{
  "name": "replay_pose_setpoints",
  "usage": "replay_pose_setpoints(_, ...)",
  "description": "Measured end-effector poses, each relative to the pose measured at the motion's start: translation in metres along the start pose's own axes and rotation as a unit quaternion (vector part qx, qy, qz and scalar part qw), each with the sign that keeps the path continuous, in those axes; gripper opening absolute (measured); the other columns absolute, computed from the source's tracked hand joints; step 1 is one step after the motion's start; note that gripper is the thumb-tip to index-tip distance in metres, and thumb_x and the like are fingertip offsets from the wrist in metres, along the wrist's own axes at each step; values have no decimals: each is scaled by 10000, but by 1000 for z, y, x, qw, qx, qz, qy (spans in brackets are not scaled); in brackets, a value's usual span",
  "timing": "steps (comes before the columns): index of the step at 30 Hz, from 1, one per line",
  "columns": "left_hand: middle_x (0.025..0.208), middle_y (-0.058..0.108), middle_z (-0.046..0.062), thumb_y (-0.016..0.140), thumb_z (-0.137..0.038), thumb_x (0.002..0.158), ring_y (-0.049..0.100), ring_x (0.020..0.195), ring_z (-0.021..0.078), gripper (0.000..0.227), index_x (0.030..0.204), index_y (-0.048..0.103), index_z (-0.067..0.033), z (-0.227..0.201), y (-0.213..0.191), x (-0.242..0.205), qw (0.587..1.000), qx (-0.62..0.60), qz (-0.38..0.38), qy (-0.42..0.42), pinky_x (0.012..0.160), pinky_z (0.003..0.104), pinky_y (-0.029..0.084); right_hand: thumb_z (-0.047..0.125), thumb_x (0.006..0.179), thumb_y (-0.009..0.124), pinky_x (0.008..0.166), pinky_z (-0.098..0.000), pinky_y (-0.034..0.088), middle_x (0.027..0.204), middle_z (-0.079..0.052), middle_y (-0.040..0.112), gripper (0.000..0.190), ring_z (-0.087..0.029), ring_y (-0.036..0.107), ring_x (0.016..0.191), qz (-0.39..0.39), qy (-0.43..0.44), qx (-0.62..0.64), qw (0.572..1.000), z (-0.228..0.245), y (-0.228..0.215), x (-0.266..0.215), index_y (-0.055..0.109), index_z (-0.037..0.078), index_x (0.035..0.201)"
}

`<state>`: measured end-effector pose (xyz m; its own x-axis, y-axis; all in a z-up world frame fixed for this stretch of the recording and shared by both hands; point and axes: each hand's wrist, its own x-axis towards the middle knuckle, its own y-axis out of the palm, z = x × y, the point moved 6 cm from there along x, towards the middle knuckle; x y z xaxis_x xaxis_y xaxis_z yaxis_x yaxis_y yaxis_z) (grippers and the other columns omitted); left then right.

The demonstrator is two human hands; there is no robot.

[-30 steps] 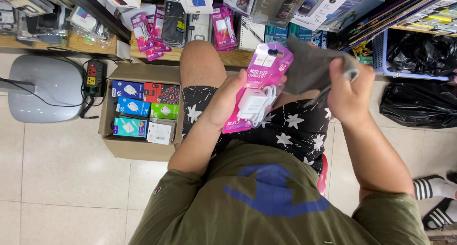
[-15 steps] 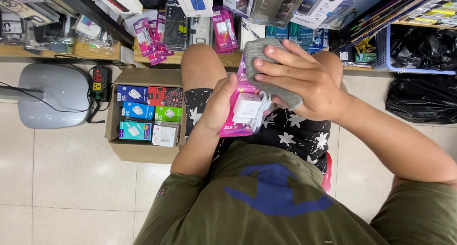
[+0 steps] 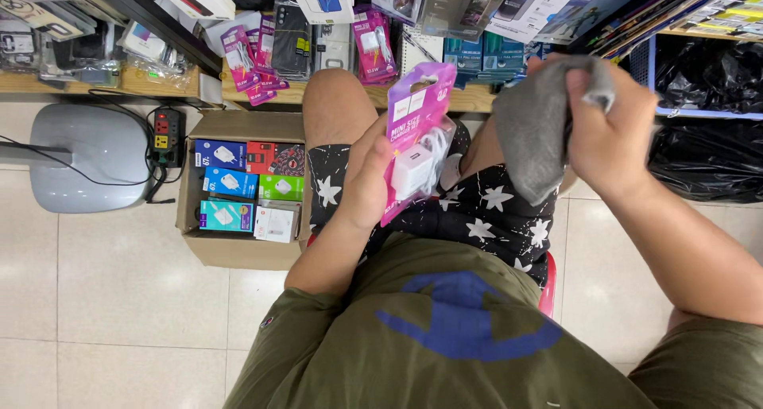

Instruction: The person wipes the front and back of several packaged chargers with a cloth, then stacks them together by hand.

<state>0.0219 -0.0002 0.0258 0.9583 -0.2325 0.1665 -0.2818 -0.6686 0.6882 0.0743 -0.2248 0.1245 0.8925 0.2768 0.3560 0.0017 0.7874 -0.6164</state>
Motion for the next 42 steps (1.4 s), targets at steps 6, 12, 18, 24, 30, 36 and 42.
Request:
replay_pose_setpoints(6, 1457, 607, 151, 546, -449, 1065, 599, 1325, 222, 634, 1525, 460, -22, -1, -7, 4, 977, 190, -68, 72, 1130, 341, 487, 106, 1187, 558, 783, -388, 460, 1043, -182, 691, 283, -252, 586, 931, -217, -23, -3, 976, -2, -1, -3, 711, -132, 1199)
replay_pose_setpoints(12, 1624, 417, 185, 407, -474, 1121, 356, 1571, 284, 612, 1530, 430, -20, -10, 2, 2, 955, 257, -75, 131, 1357, 405, 253, 381, 1115, 597, 1338, -645, 299, 1623, -312, 305, 629, -485, 345, 1552, 35, -278, -49, 959, 76, 102, -13, 387, -13, 1558)
replay_pose_setpoints(18, 1491, 535, 222, 379, -323, 1132, 478, 1417, 318, 505, 1518, 469, -10, -10, -21, 2, 914, 321, -110, 224, 1212, 524, 335, 231, 1024, 632, 1170, -656, 297, 1246, -281, 733, 415, -413, 716, 1168, -40, -327, -92, 940, 85, 109, -19, 687, -87, 1286)
replay_pose_setpoints(24, 1566, 461, 210, 421, -387, 1135, 446, 1464, 347, 488, 1525, 480, -99, -24, 0, 4, 891, 341, -70, 291, 1231, 530, 324, 220, 983, 672, 1025, -585, 480, 1098, -182, 779, 333, -350, 762, 980, -27, -266, -33, 963, 84, 96, -24, 733, -29, 1197)
replay_pose_setpoints(30, 1600, 385, 256, 465, -428, 1101, 446, 1458, 393, 501, 1493, 523, -121, -23, 18, 4, 864, 381, -26, 327, 1217, 532, 348, 187, 1008, 595, 912, -576, 543, 1021, -220, 744, 306, -410, 744, 971, -5, -74, 218, 973, 41, 85, -15, 724, -80, 1081)
replay_pose_setpoints(36, 1602, 356, 281, 443, -424, 1102, 460, 1436, 379, 510, 1524, 477, -139, -11, 13, 12, 867, 390, -15, 310, 1137, 457, 410, 211, 1053, 540, 863, -503, 537, 975, -207, 725, 325, -353, 724, 956, -31, -11, 266, 963, 34, 91, -26, 732, -51, 1060)
replay_pose_setpoints(42, 1599, 369, 272, 443, -440, 1096, 462, 1427, 349, 521, 1525, 473, -146, 0, 15, 12, 870, 395, 7, 295, 1131, 421, 399, 197, 1040, 596, 872, -401, 525, 954, -123, 711, 255, -183, 619, 956, -90, 107, 324, 936, 11, 90, -40, 738, -14, 1059)
